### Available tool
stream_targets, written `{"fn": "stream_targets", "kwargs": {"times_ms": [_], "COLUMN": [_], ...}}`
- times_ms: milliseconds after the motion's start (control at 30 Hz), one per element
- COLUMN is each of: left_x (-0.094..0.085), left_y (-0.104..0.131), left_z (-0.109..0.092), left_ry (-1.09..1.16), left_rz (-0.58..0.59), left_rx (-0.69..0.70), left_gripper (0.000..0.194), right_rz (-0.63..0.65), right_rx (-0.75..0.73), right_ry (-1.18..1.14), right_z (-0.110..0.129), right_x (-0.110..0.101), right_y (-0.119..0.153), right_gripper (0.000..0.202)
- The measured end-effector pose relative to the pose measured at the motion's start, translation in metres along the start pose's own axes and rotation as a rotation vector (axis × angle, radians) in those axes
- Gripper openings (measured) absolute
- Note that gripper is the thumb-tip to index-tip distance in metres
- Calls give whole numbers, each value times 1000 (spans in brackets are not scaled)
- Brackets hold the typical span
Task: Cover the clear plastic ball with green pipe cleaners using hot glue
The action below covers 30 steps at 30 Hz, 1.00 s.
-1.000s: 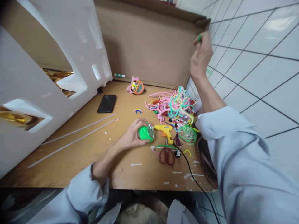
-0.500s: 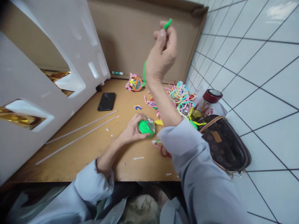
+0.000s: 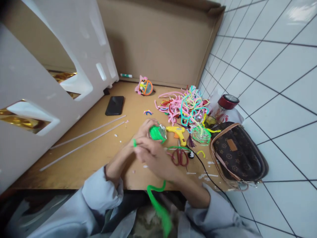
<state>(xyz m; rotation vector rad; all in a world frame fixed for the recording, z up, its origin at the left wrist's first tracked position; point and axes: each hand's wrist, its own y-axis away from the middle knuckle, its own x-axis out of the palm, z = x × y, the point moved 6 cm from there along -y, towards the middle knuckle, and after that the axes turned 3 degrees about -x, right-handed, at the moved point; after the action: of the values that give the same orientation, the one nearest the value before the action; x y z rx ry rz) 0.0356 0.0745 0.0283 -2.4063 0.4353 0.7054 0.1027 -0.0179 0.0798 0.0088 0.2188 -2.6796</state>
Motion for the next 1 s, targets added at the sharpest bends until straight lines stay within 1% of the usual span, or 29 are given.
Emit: {"fn": "stream_targets", "kwargs": {"times_ms": [33, 100, 167, 233, 300, 367, 467, 600, 733, 867, 1000], "left_x": [-1, -4, -5, -5, -6, -8, -11, -13, -14, -13, -11], "left_y": [0, 0, 0, 0, -1, -1, -1, -1, 0, -1, -1], "left_z": [-3, -6, -7, -6, -4, -1, 3, 6, 6, 6, 3], "left_ry": [35, 38, 25, 24, 26, 35, 72, 131, 159, 126, 90], "left_rz": [4, -2, -10, -25, -42, -62, -77, -51, -39, -32, -13], "left_rx": [34, 37, 32, 29, 24, 14, -16, -58, -45, -16, 5], "left_gripper": [45, 48, 50, 51, 52, 51, 51, 52, 51, 49, 49], "right_rz": [-68, -166, -239, -286, -307, -320, -370, -460, -483, -463, -416], "right_rx": [25, 60, 60, 71, 73, 48, -16, -108, -139, -188, -271], "right_ry": [69, 191, 325, 398, 435, 459, 472, 462, 499, 571, 655], "right_z": [-11, -28, -41, -53, -63, -66, -61, -49, -51, -54, -47], "right_x": [-17, -46, -65, -75, -80, -82, -88, -95, -97, -94, -91], "right_y": [7, 19, 27, 30, 27, 20, 8, -6, -15, -18, -18], "right_gripper": [17, 18, 17, 16, 17, 20, 21, 18, 21, 26, 28]}}
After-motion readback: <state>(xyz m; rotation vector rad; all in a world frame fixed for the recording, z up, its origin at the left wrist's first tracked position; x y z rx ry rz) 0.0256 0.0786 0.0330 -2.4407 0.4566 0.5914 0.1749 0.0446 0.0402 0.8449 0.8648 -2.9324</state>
